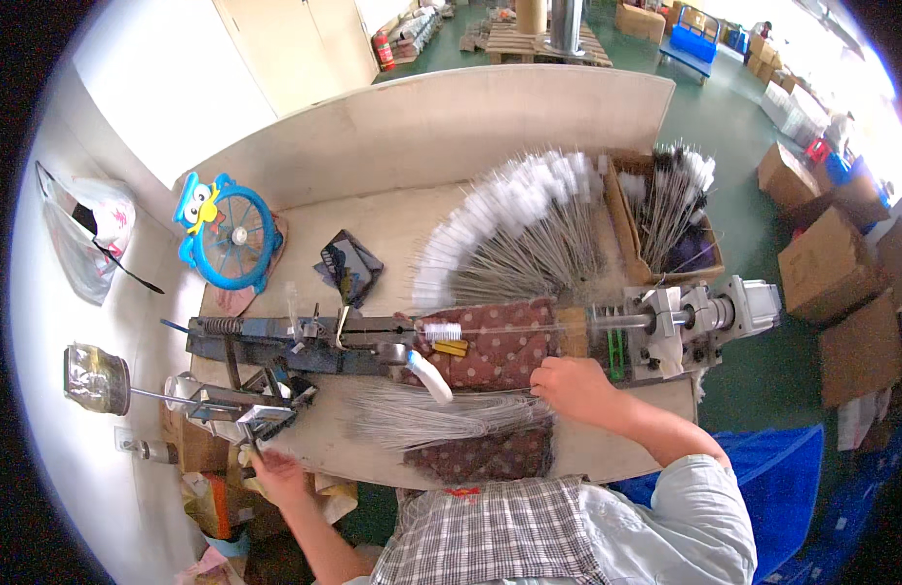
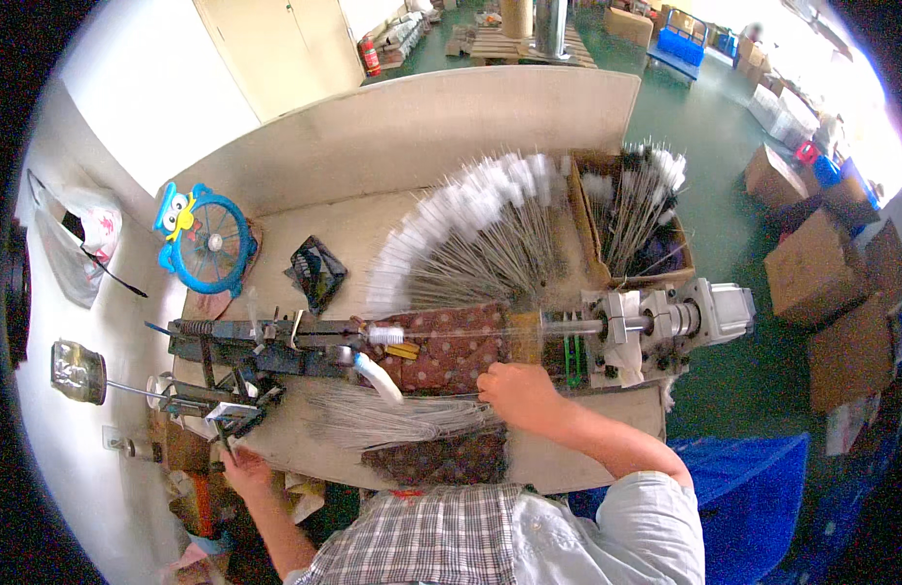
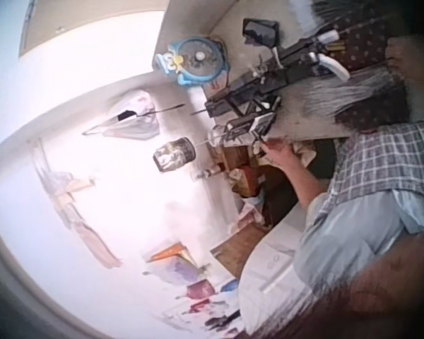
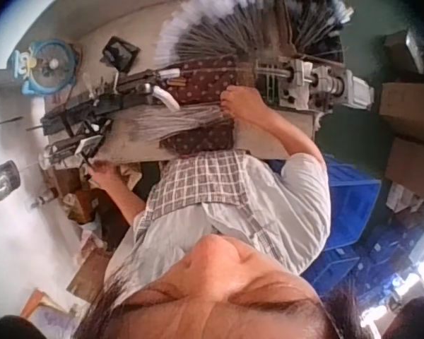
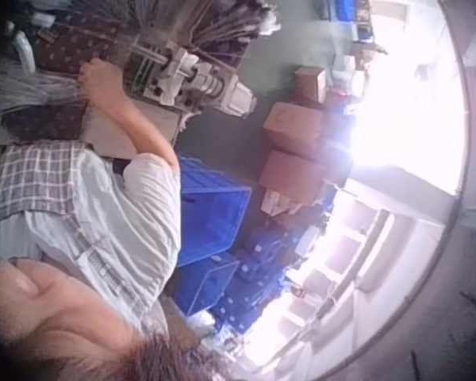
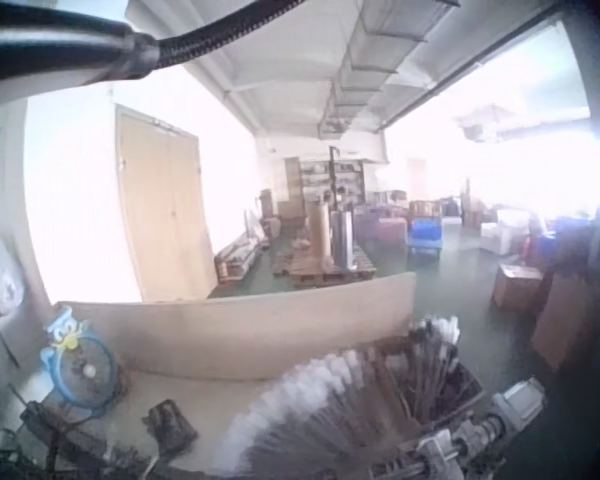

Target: Assembling bottle brushes using a manual wire-twisting machine and various components.

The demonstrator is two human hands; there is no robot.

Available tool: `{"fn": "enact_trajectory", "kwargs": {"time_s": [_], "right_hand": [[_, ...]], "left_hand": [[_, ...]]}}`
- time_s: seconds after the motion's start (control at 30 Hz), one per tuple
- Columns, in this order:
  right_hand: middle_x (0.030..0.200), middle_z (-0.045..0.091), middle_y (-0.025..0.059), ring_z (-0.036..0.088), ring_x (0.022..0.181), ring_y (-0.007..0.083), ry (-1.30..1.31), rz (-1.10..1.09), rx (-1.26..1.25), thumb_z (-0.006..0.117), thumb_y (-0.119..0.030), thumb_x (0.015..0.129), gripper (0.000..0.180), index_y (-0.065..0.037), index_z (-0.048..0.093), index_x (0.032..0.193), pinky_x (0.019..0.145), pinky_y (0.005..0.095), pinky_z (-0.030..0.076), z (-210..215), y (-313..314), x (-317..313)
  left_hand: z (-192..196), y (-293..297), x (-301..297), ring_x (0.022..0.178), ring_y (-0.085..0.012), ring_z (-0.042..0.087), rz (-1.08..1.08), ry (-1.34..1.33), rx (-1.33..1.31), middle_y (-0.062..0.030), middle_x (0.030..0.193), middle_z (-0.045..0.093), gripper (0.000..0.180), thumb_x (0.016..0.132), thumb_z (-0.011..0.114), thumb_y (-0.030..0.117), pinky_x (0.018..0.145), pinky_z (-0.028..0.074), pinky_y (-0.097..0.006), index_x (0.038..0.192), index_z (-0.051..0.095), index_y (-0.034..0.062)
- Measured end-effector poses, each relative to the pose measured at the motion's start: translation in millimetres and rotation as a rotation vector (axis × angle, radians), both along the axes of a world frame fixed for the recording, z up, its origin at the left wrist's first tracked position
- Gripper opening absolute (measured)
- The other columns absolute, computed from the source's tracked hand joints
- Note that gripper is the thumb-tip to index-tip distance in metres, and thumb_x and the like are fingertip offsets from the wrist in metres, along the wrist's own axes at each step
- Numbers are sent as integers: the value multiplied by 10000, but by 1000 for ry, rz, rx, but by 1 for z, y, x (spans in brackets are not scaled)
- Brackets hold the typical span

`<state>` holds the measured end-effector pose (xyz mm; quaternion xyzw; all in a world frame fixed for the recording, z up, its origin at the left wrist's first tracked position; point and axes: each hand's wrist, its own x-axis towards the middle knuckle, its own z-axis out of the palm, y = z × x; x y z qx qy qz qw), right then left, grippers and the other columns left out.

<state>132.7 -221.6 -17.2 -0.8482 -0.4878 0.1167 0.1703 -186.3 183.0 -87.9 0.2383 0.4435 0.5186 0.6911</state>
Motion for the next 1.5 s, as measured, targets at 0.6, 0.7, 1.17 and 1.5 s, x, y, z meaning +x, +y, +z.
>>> {"fn": "enact_trajectory", "kwargs": {"time_s": [0.6, 0.7, 1.17, 1.5], "right_hand": [[902, 568, 126, 618, 808, 322, 26, -38, -219, 564, -93, 748, 277, -81, 551, 1025, 661, 430, 510, 8, -1, -6], [909, 556, 144, 610, 828, 340, 72, -75, -176, 592, -62, 711, 296, -47, 527, 1000, 678, 439, 505, 1, 0, -11], [861, 521, 140, 560, 830, 302, -242, -2, -48, 549, -46, 690, 212, -37, 545, 902, 683, 396, 477, 73, -29, 9], [886, 628, 115, 615, 802, 300, -188, -262, 346, 553, -8, 766, 187, -36, 599, 944, 694, 359, 506, 101, -33, 52]], "left_hand": [[40, -157, 141, 949, -183, 574, -734, -117, -249, -81, 1033, 597, 236, 898, 499, 222, 809, 495, -352, 1072, 493, 63], [48, -187, 188, 957, -175, 564, -908, 16, -62, -67, 1023, 589, 271, 882, 523, 188, 819, 478, -335, 1117, 467, 65], [143, -173, 160, 478, -115, 474, -1001, -390, -383, -37, 628, 556, 457, 923, 413, 427, 566, 444, -296, 938, 617, 18], [102, -258, 285, 732, -269, 633, -1198, 458, 1483, -148, 904, 606, 244, 813, 591, 162, 622, 507, -386, 1029, 537, 61]]}}
